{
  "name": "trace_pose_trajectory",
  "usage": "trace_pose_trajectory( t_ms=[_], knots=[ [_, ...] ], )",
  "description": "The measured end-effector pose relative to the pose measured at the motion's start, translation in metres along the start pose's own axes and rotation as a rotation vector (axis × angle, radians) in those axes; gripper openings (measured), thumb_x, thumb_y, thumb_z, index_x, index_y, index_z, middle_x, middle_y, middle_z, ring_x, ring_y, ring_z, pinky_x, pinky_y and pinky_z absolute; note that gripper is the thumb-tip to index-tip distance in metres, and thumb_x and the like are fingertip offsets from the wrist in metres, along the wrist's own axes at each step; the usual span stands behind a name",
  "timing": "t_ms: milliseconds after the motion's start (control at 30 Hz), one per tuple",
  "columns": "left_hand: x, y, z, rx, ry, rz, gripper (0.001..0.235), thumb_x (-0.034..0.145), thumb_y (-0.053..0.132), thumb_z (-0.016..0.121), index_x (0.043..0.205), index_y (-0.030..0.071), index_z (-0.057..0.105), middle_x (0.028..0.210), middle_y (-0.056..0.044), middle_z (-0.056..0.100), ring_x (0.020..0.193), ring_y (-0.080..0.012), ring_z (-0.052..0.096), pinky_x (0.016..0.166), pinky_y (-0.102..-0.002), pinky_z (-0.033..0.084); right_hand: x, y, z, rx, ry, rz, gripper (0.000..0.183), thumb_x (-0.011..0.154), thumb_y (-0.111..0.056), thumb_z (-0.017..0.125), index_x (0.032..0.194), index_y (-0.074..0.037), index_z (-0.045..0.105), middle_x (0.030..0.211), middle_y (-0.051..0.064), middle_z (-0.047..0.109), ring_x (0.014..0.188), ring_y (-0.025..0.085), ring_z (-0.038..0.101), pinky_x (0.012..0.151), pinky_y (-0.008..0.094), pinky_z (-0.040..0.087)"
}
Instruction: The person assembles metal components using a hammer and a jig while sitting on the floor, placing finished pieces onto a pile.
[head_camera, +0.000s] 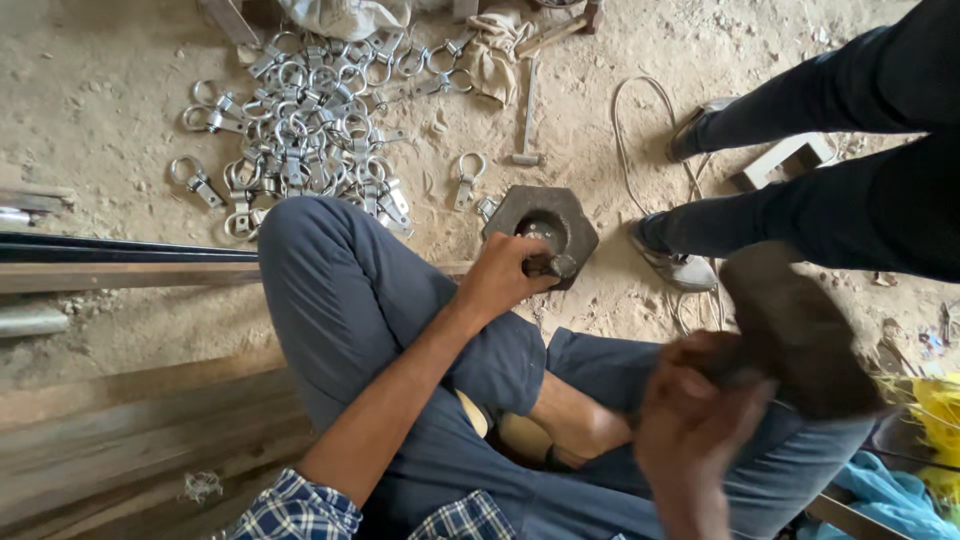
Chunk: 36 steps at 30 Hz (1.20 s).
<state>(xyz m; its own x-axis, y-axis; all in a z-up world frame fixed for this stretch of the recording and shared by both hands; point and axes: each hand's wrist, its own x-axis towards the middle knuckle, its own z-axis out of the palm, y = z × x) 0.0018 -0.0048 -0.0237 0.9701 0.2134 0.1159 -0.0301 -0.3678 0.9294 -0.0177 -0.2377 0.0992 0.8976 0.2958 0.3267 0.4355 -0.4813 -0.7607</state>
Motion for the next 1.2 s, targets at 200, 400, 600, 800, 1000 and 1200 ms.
trace_pose_trajectory(
  t_ms=[200, 400, 600, 800, 1000, 1200],
  knots=[
    [-0.001, -0.001, 0.003, -0.041, 0.005, -0.033, 0.028, 0.072, 0.013, 0.086, 0.093, 0.001, 0.072, 0.073, -0.016, 0.07, 0.065, -0.0263, 0.072, 0.062, -0.038, 0.054, 0.003, 0.037, 0.033, -0.116, -0.35, 0.225, 0.029, 0.107, -0.026, 0.051, 0.111, 0.0, 0.061, 0.068, 0.02, 0.064, 0.054, 0.031, 0.062, 0.047, 0.044, 0.041],
    [0.001, -0.008, 0.001, -0.023, 0.03, 0.066, 0.029, 0.072, 0.013, 0.087, 0.095, 0.001, 0.073, 0.077, -0.018, 0.071, 0.069, -0.0268, 0.073, 0.063, -0.038, 0.056, 0.022, -0.016, -0.01, -0.051, -0.138, 0.167, 0.037, 0.11, -0.032, 0.044, 0.116, 0.001, 0.06, 0.06, 0.006, 0.055, 0.049, 0.018, 0.052, 0.046, 0.035, 0.038],
    [0.003, 0.0, 0.0, -0.014, 0.013, 0.003, 0.027, 0.074, 0.012, 0.086, 0.095, 0.0, 0.073, 0.076, -0.019, 0.071, 0.067, -0.026, 0.073, 0.063, -0.038, 0.055, 0.009, 0.004, -0.011, -0.144, 0.048, -0.138, 0.033, 0.11, -0.038, 0.04, 0.118, -0.007, 0.051, 0.078, 0.012, 0.056, 0.061, 0.026, 0.052, 0.057, 0.038, 0.039],
    [0.001, 0.0, 0.002, -0.03, 0.009, -0.035, 0.026, 0.074, 0.012, 0.085, 0.096, 0.001, 0.075, 0.079, -0.016, 0.074, 0.07, -0.0249, 0.075, 0.065, -0.036, 0.057, -0.001, 0.049, 0.036, -0.167, -0.368, 0.082, 0.036, 0.108, -0.026, 0.048, 0.122, 0.006, 0.055, 0.066, 0.021, 0.06, 0.058, 0.039, 0.057, 0.051, 0.047, 0.04],
    [0.005, -0.011, 0.006, 0.012, 0.068, 0.041, 0.033, 0.073, 0.013, 0.085, 0.103, 0.002, 0.076, 0.081, -0.018, 0.074, 0.073, -0.0265, 0.075, 0.068, -0.036, 0.058, -0.012, 0.06, 0.013, -0.017, -0.43, 0.281, 0.035, 0.11, -0.031, 0.043, 0.115, -0.003, 0.064, 0.057, 0.009, 0.053, 0.048, 0.016, 0.049, 0.047, 0.036, 0.04],
    [0.005, -0.022, 0.008, -0.044, 0.151, -0.069, 0.039, 0.07, 0.016, 0.086, 0.105, 0.0, 0.075, 0.084, -0.015, 0.077, 0.074, -0.0194, 0.077, 0.07, -0.032, 0.06, -0.026, 0.082, 0.011, 0.362, -0.411, 0.865, 0.033, 0.106, -0.035, 0.038, 0.113, -0.01, 0.059, 0.059, -0.003, 0.041, 0.041, 0.008, 0.034, 0.036, 0.025, 0.028]
  ],
)
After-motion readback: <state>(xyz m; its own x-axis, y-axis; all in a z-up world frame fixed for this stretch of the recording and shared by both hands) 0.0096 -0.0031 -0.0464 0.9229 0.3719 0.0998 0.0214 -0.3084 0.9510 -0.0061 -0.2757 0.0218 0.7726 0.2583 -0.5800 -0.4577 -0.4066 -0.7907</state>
